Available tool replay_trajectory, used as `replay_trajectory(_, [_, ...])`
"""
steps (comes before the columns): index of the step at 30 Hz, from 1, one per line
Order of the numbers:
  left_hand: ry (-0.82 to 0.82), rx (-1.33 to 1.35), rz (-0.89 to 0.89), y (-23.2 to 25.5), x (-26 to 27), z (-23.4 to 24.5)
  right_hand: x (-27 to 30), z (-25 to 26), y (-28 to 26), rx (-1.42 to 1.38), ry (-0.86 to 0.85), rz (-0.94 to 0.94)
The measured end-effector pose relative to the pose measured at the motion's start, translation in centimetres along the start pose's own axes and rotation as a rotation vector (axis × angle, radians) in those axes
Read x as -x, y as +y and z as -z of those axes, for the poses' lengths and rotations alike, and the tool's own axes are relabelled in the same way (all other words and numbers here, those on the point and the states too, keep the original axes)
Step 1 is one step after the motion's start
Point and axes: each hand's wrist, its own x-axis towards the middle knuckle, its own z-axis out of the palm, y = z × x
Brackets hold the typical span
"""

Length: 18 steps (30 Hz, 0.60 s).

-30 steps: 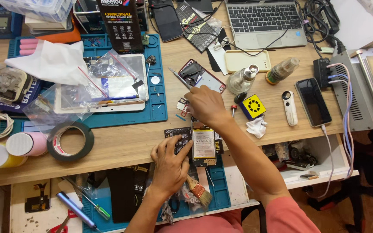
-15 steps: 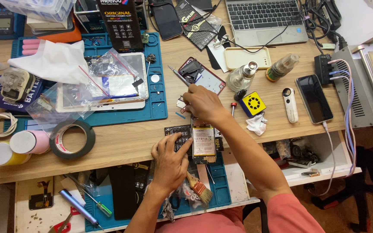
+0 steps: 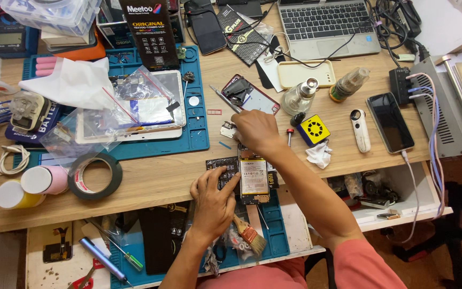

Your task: The person works on a disassembled smartphone at a cluttered workbench, handling the battery and internal components. They use a screwdriver to tighten screws on the device's frame and manipulate small parts with their hands.

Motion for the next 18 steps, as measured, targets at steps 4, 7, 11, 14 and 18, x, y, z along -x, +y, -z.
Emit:
replay_trajectory(4, [0.003, -0.01, -0.018, 0.0, -0.1, 0.0, 0.5, 0.3, -0.5, -0.017, -0.031, -0.017])
replay_trajectory(7, [-0.004, -0.012, -0.015, 0.0, 0.1, 0.0, 0.5, 1.0, -0.8, -0.1, -0.068, -0.033])
replay_trajectory(11, [0.02, 0.038, 0.004, -0.1, 0.1, 0.0, 0.8, 1.1, 0.1, -0.31, 0.046, 0.005])
replay_trajectory(14, [0.006, 0.14, 0.076, -0.7, 0.2, -0.1, 1.6, 1.2, 0.9, -0.638, 0.184, 0.075])
replay_trajectory(18, [0.115, 0.346, 0.19, -1.0, -1.6, 0.6, 2.6, 0.6, 1.5, -1.257, 0.166, 0.057])
